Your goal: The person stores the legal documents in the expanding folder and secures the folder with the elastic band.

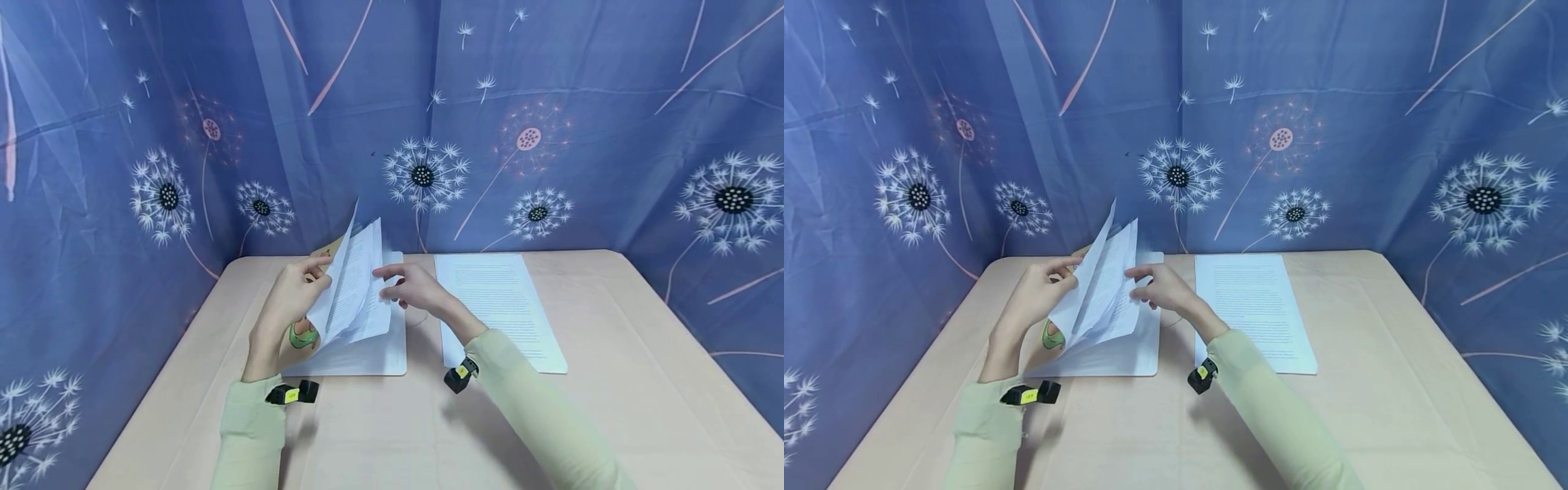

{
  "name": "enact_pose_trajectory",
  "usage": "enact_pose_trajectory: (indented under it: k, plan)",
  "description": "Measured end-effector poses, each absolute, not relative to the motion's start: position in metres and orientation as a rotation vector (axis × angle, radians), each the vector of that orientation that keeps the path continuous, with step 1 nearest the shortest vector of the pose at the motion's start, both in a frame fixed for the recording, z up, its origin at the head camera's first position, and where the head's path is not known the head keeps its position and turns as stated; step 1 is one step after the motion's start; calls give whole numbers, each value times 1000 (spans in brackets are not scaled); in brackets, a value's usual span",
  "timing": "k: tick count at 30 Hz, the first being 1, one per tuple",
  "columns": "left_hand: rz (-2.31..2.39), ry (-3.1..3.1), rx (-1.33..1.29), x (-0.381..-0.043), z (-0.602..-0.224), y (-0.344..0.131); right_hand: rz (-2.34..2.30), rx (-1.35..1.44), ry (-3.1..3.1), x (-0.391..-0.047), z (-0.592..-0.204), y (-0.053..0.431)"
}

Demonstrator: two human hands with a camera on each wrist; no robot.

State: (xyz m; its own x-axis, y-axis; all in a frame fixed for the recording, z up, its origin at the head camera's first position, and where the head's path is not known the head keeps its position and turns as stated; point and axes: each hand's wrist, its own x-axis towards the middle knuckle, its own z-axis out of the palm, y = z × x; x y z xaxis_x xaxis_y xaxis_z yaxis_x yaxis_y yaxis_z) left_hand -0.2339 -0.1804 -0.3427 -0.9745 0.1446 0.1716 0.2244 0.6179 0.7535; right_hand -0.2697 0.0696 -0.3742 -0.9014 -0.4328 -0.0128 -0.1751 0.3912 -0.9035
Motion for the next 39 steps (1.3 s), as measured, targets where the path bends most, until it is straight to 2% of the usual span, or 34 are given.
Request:
enact_pose_trajectory:
  k: [15,39]
  plan:
    - [-1284,-2741,-313,-233,-342,-182,-1589,-462,2395,-270,-383,68]
    - [-1279,-2721,-318,-233,-342,-179,-1484,-513,2453,-274,-393,46]
